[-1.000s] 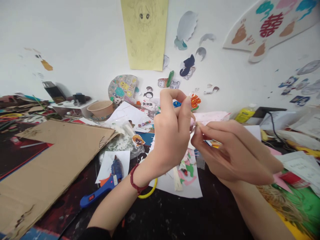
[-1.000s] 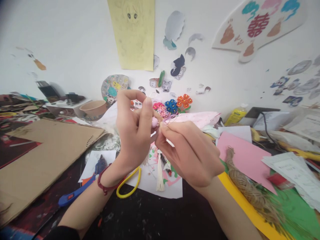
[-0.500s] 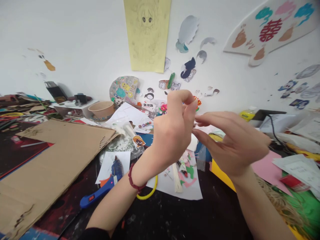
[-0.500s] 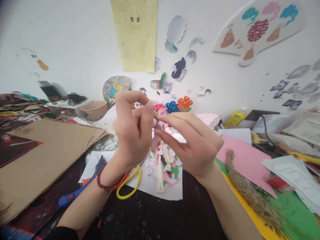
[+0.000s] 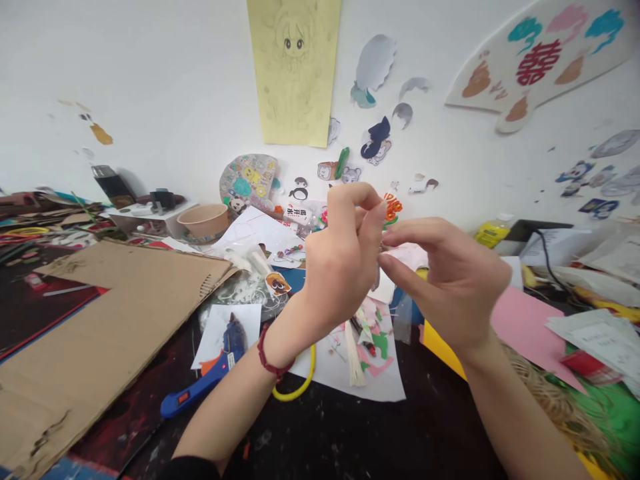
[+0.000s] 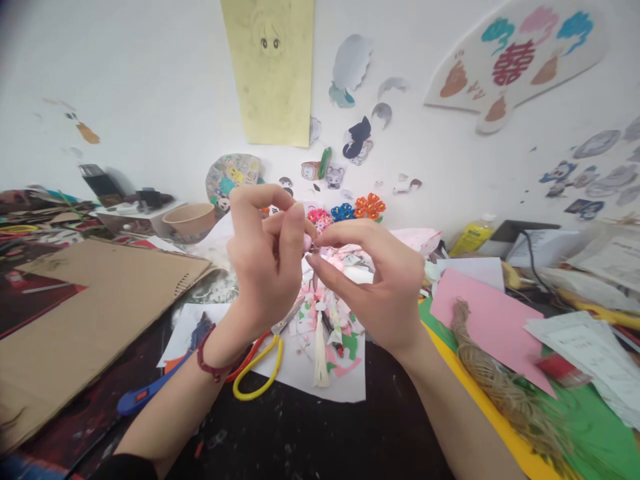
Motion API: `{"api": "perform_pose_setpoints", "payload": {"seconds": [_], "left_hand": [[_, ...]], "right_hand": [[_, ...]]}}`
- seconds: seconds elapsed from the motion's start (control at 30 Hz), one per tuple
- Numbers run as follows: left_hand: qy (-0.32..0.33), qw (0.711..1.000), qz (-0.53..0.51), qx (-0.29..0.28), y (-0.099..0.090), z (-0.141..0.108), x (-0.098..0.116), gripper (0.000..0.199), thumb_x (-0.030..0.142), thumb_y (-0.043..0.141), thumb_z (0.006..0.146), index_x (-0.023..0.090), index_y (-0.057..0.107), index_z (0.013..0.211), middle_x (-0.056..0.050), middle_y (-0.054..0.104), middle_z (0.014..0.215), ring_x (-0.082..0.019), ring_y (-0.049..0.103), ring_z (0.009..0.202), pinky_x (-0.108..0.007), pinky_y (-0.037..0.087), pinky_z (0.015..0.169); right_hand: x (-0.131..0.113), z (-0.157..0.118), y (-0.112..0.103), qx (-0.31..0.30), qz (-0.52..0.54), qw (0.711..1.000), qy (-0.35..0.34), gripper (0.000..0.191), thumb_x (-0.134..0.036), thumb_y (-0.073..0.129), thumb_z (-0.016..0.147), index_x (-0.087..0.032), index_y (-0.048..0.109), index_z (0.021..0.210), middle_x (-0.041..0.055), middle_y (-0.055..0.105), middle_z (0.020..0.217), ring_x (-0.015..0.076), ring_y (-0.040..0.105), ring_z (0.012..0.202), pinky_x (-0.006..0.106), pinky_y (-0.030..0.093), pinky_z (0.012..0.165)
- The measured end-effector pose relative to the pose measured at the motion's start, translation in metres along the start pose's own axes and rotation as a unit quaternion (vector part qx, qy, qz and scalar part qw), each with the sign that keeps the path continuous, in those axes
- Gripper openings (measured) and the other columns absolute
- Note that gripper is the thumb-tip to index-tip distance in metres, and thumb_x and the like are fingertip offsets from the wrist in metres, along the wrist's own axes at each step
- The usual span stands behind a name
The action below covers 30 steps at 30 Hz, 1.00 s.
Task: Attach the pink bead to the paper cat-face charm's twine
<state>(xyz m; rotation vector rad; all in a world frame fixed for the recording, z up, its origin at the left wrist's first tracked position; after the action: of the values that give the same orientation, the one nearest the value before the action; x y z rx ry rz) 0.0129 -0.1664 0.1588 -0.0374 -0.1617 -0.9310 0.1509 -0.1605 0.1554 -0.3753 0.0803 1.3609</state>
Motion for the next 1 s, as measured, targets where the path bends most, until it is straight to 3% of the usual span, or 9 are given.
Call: {"api": "perform_pose_setpoints", "payload": {"seconds": [0.17,0.33,0.53,0.67,0.87,1.0], "left_hand": [[0.003,1.0,-0.02,0.011,-0.002,0.001,0.001,0.007,0.027,0.049,0.106,0.026,0.042,0.104,0.005,0.059,0.071,-0.008,0.06,0.048,-0.022,0.04,0.042],[0.007,0.999,-0.034,-0.003,0.001,-0.001,-0.001,0.005,0.03,0.044,0.108,0.027,0.04,0.108,0.004,0.06,0.076,-0.009,0.062,0.05,-0.023,0.045,0.044],[0.038,0.998,-0.059,-0.005,0.002,-0.003,-0.001,0.005,0.028,0.044,0.107,0.026,0.042,0.112,0.002,0.062,0.081,-0.008,0.058,0.049,-0.023,0.047,0.045],[0.044,0.996,-0.07,-0.032,-0.001,-0.002,0.002,0.007,0.021,0.046,0.106,0.025,0.042,0.11,0.003,0.062,0.083,-0.007,0.06,0.054,-0.02,0.047,0.046],[0.012,0.997,-0.068,-0.037,-0.004,0.0,0.003,0.004,0.023,0.045,0.107,0.026,0.043,0.107,0.004,0.062,0.08,-0.007,0.059,0.054,-0.021,0.047,0.048],[-0.015,0.995,-0.072,-0.068,-0.001,-0.002,0.003,0.001,0.026,0.041,0.108,0.026,0.042,0.108,0.002,0.064,0.085,-0.009,0.061,0.059,-0.023,0.049,0.052]], "right_hand": [[0.001,-0.001,-0.001,-0.037,0.035,0.997,0.053,0.029,-0.013,0.079,0.079,-0.025,0.072,0.105,0.0027,0.075,0.099,0.0205,0.071,0.093,0.041,0.062,0.09],[0.003,0.0,-0.003,-0.073,0.067,0.988,0.119,0.032,-0.015,0.082,0.077,-0.026,0.069,0.104,0.0011,0.073,0.1,0.0192,0.072,0.099,0.037,0.062,0.095],[0.014,0.0,0.001,-0.115,0.187,0.952,0.214,0.033,-0.016,0.09,0.07,-0.023,0.068,0.094,-0.001,0.073,0.089,0.0144,0.074,0.082,0.025,0.064,0.075],[0.019,-0.001,0.001,-0.119,0.242,0.923,0.274,0.021,-0.018,0.089,0.072,-0.021,0.071,0.082,-0.0024,0.073,0.076,0.011,0.071,0.065,0.021,0.062,0.061],[0.018,-0.001,-0.007,-0.085,0.223,0.943,0.232,0.007,-0.022,0.082,0.082,-0.023,0.078,0.088,-0.0018,0.072,0.07,0.0126,0.068,0.057,0.025,0.059,0.051],[0.017,0.001,-0.016,-0.101,0.155,0.964,0.192,0.006,-0.021,0.077,0.088,-0.025,0.077,0.092,-0.0025,0.071,0.067,0.0146,0.07,0.064,0.031,0.058,0.064]]}}
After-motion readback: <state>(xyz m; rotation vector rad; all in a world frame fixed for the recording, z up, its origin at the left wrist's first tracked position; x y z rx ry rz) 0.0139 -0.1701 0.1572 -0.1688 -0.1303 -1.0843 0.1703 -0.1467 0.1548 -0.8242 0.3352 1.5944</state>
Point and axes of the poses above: each hand's wrist, its own z-axis towards the middle knuckle, its own y-axis out of the palm, x = y × z, the point moved 3 cm from there along z, towards the middle knuckle
